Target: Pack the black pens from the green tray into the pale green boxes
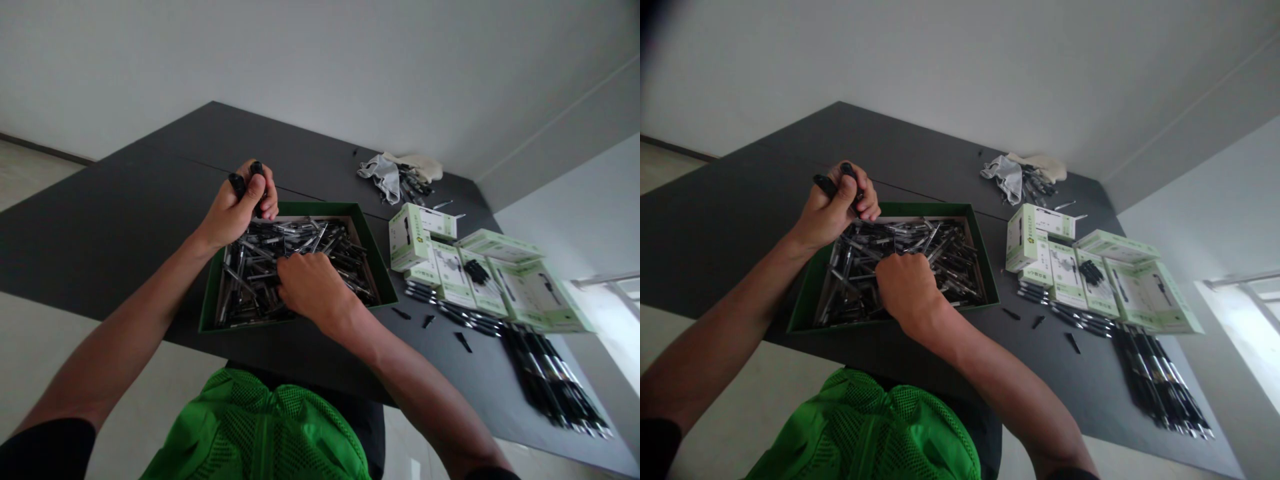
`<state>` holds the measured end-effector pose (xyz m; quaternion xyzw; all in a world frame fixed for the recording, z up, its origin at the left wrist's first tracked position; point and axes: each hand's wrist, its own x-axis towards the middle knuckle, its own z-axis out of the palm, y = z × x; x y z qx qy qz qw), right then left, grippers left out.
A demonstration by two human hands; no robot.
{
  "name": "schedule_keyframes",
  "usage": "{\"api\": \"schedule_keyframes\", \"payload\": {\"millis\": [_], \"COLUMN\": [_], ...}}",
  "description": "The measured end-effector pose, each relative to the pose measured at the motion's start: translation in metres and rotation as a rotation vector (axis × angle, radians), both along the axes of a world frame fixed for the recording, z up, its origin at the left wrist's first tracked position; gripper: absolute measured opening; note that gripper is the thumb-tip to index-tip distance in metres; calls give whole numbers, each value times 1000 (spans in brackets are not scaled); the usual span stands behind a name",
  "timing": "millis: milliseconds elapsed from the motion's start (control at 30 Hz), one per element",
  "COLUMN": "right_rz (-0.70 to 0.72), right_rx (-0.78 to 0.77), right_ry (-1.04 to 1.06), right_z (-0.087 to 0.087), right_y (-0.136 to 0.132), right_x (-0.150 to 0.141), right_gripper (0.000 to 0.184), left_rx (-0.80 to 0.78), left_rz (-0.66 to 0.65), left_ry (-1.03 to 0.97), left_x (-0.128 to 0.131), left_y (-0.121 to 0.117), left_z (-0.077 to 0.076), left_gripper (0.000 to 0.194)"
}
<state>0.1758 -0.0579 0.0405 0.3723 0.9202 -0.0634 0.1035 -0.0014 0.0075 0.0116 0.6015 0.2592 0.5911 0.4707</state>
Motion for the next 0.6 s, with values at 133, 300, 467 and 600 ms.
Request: {"api": "schedule_keyframes", "payload": {"millis": [133, 300, 467, 600], "right_rz": [-31, -51, -94, -157], "right_rx": [49, 26, -181, -212], "right_ry": [140, 603, 1079, 1357], "right_z": [4, 23, 49, 63], "right_y": [11, 33, 57, 70], "right_x": [7, 30, 72, 106], "right_gripper": [26, 20, 19, 25], "left_rx": [3, 6, 33, 7], "left_rz": [6, 43, 7, -33], "left_ry": [28, 76, 89, 70], "left_x": [0, -1, -3, -2], "left_y": [0, -1, 3, 2], "left_z": [1, 1, -4, -2], "left_gripper": [45, 44, 41, 39]}}
